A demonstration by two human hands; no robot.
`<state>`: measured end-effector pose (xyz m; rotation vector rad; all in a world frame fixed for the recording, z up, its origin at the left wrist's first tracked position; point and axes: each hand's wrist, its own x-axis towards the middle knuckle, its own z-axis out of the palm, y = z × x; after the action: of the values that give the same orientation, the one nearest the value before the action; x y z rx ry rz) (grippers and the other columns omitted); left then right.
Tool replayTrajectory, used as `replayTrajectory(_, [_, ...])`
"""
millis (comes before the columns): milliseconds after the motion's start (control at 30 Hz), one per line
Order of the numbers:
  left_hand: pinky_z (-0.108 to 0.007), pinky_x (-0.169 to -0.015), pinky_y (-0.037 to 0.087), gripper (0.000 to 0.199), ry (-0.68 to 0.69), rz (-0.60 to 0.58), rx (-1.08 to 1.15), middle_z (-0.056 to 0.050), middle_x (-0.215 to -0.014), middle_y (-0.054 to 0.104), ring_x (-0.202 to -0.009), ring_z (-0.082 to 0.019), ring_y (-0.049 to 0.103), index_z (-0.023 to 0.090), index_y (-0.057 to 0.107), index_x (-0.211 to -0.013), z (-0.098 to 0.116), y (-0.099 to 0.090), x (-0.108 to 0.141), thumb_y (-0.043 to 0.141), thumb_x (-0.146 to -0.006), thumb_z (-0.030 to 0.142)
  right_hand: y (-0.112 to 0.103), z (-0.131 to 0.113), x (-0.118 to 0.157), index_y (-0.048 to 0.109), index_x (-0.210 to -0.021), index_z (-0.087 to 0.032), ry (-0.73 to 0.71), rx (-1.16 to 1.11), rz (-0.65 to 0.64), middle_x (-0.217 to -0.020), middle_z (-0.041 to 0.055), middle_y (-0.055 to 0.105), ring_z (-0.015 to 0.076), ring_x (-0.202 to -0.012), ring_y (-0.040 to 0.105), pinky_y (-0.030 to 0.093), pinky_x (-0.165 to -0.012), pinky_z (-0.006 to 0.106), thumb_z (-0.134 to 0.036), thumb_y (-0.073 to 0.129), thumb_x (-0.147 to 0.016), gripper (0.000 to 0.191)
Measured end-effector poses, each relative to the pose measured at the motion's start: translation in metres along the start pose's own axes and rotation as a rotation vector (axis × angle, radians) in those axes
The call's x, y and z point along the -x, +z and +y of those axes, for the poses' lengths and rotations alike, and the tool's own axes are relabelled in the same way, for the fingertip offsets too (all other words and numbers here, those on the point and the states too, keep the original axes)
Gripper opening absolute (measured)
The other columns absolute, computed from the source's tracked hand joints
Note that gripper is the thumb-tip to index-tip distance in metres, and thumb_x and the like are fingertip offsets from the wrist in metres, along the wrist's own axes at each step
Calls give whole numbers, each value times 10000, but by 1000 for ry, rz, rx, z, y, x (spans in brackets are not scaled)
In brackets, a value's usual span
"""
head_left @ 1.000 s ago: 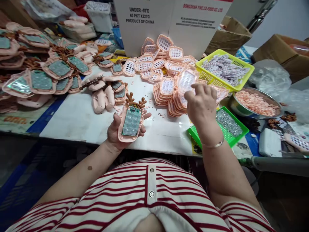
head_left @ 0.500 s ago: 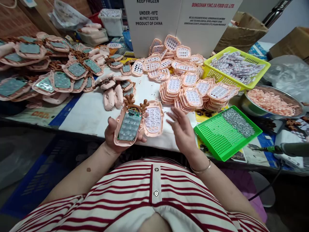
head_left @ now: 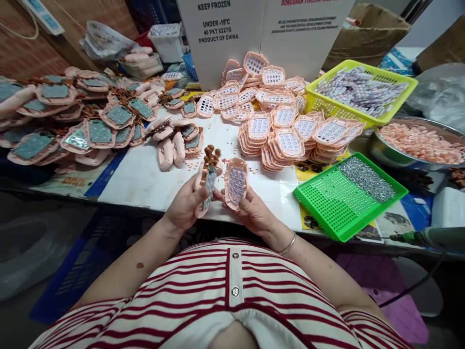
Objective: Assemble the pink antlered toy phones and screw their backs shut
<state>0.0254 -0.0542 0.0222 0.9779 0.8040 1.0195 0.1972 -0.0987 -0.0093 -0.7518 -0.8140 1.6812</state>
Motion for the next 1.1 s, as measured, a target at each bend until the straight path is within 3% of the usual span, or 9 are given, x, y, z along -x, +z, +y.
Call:
replayTrajectory(67, [-335,-829,583,772,47,96,-41,-146,-1347,638,-992,-245,710,193,640,-1209,0,7,-4,925,-551,478,2,4,-3,630,-1222,-297,-3,-14,36,-1051,2,685,151,-969,638,494,-1011,348,-455,896,-635,663])
replayTrajectory(200, [-283,-838,576,828,59,75,-50,-143,-1455,556,-1237,-284,610,222,578,-1263,-8,16,-10,943,-543,405,9,10,-9,583,-1319,-296,-32,25,38,-1175,13,663,172,-1051,628,497,-1030,358,-365,921,-589,807])
replayTrajectory(433, [-361,-1116,436,944,27,14,-56,-132,-1528,486,-1430,-303,436,241,513,-1353,-22,20,-15,955,-529,373,8,21,-11,427,-1478,-295,-43,45,64,-1241,36,649,174,-1068,647,509,-1038,349,-331,926,-579,1029])
replayTrajectory(667, [-399,-1194,346,945,7,-12,-62,-120,-1540,477,-1454,-294,408,249,499,-1379,-21,27,-16,949,-553,349,5,29,-10,415,-1491,-327,-88,32,138,-1275,40,650,186,-1109,656,530,-1019,347,-392,923,-587,1039])
replayTrajectory(833, [-429,-1175,377,955,2,-42,-119,-134,-1550,458,-1455,-321,398,243,482,-1417,-19,26,-18,928,-587,398,6,26,-10,417,-1500,-315,-103,37,134,-1241,39,668,190,-1106,651,518,-1031,345,-373,929,-584,1051])
replayTrajectory(967, [-445,-1192,357,974,14,-139,-196,-140,-1542,467,-1453,-338,396,232,455,-1462,-19,23,-16,889,-630,491,6,25,-9,411,-1510,-318,-134,84,114,-1294,43,658,199,-1110,638,514,-1035,362,-425,906,-614,1029])
replayTrajectory(1100, [-433,-1231,288,738,26,-90,-235,-111,-1521,502,-1518,-293,288,238,511,-1444,-21,21,-12,585,-855,677,2,29,-8,415,-1510,-333,-123,121,104,-1281,36,664,198,-1071,634,498,-1037,361,-492,914,-562,1083])
